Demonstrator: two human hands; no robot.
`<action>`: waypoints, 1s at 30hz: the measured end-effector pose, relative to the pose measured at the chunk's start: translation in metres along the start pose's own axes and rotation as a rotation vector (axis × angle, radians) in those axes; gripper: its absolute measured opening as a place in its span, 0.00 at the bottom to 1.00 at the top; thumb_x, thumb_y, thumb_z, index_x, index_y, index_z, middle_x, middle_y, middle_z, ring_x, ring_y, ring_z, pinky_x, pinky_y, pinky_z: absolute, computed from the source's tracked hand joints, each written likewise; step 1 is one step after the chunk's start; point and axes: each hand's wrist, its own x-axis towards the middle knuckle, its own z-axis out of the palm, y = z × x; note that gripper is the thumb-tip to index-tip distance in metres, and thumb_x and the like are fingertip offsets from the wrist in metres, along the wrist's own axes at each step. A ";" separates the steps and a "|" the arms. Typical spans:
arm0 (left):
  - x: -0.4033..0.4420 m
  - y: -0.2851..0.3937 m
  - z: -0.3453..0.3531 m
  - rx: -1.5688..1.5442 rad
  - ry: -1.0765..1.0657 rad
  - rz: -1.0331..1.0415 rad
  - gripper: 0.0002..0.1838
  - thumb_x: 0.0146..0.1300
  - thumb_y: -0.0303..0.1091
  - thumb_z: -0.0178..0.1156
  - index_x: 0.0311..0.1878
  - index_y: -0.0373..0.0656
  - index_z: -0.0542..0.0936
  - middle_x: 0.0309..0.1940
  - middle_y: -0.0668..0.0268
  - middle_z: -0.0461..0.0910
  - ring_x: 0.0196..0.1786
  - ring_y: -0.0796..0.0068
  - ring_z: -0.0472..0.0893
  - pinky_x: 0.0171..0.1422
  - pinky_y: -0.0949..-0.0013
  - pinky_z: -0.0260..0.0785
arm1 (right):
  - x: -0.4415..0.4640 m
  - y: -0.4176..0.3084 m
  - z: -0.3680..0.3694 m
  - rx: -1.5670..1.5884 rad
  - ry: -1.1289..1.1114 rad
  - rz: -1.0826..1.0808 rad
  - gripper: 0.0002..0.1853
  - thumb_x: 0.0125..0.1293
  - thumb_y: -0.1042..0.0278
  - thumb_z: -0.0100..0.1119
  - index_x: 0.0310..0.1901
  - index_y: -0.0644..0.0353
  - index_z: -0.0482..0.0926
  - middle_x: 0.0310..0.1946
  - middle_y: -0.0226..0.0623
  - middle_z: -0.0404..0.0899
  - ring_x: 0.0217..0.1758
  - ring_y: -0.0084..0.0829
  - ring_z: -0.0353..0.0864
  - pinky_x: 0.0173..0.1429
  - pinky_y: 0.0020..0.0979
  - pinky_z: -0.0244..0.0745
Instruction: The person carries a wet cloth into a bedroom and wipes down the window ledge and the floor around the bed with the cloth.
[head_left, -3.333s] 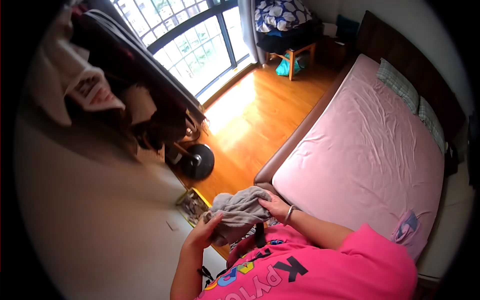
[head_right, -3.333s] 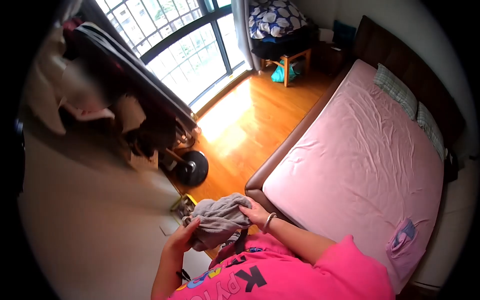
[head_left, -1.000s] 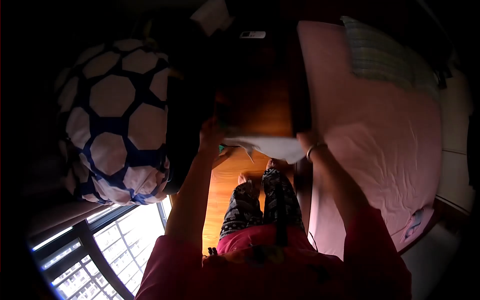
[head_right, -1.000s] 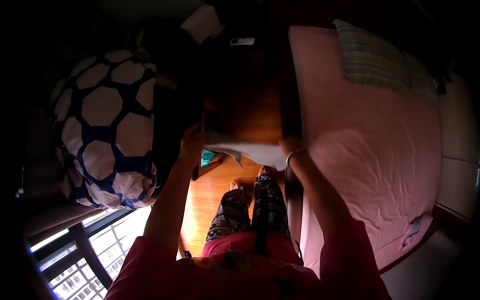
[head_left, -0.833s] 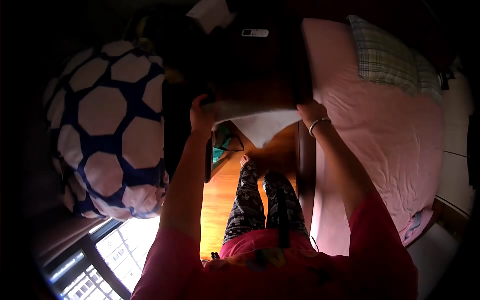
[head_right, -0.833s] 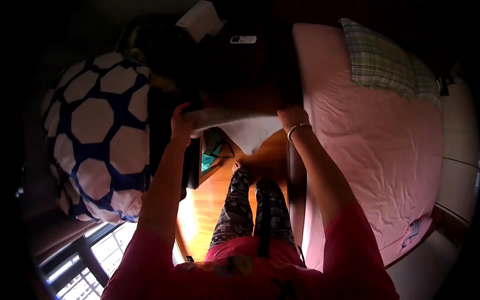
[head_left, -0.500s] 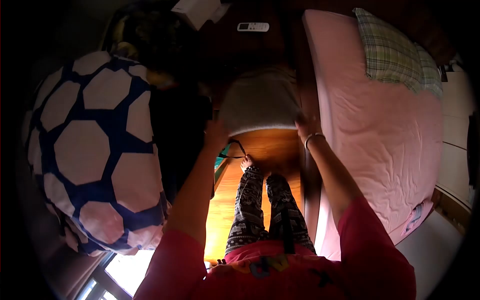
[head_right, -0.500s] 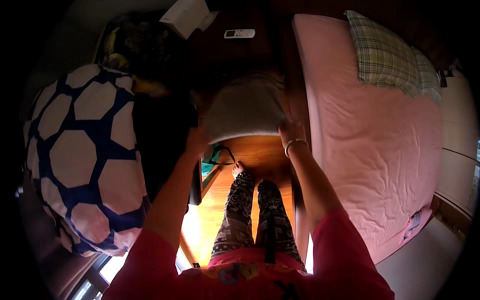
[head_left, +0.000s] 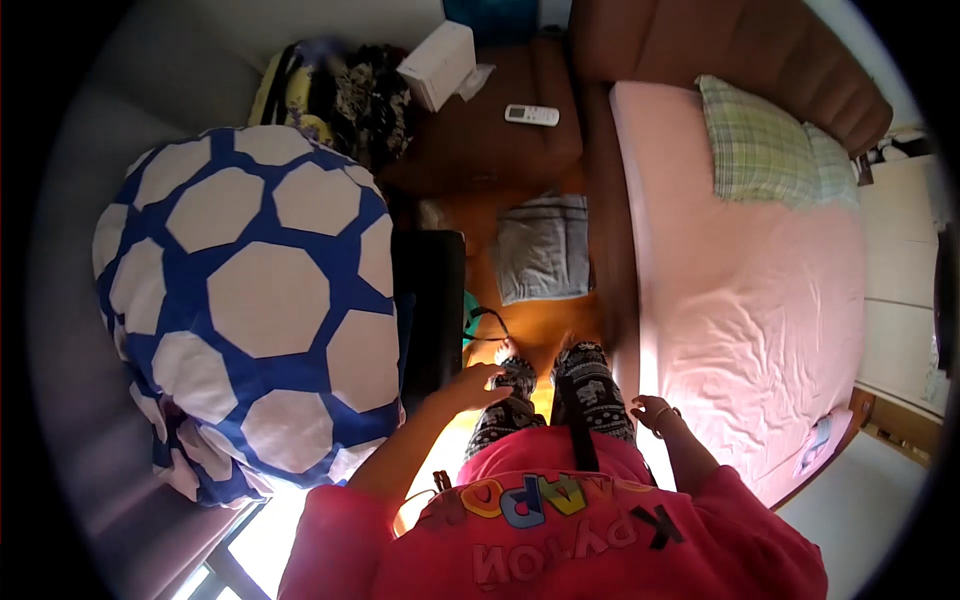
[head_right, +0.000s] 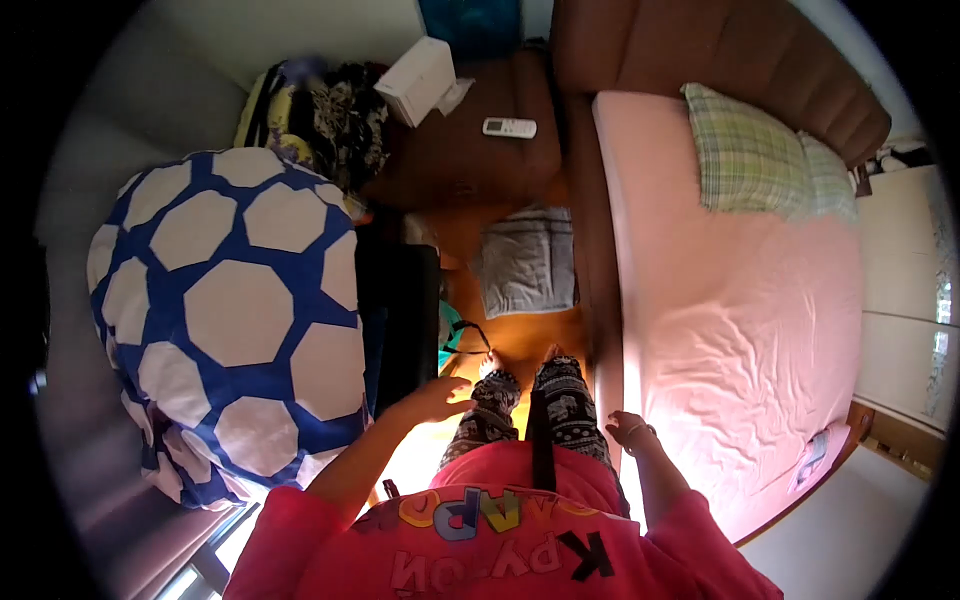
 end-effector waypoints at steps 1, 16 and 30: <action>-0.016 0.012 -0.017 -0.121 0.054 -0.025 0.33 0.63 0.53 0.61 0.64 0.41 0.70 0.60 0.52 0.74 0.57 0.59 0.78 0.60 0.62 0.70 | -0.004 -0.002 -0.014 -0.018 0.018 -0.008 0.22 0.62 0.56 0.62 0.55 0.58 0.77 0.53 0.42 0.80 0.55 0.41 0.80 0.60 0.36 0.74; -0.041 0.043 -0.081 -0.826 0.216 0.052 0.25 0.71 0.46 0.55 0.66 0.47 0.68 0.53 0.70 0.76 0.53 0.77 0.75 0.54 0.71 0.67 | 0.041 -0.015 -0.065 0.268 0.111 -0.014 0.14 0.66 0.57 0.57 0.46 0.56 0.82 0.41 0.40 0.85 0.45 0.36 0.84 0.50 0.34 0.77; 0.095 0.078 -0.130 -1.024 0.630 -0.013 0.28 0.65 0.50 0.60 0.63 0.43 0.71 0.52 0.60 0.77 0.50 0.67 0.80 0.54 0.67 0.72 | 0.212 -0.060 -0.392 -0.497 -0.187 -0.287 0.12 0.66 0.60 0.56 0.44 0.57 0.82 0.30 0.34 0.83 0.34 0.33 0.82 0.41 0.31 0.77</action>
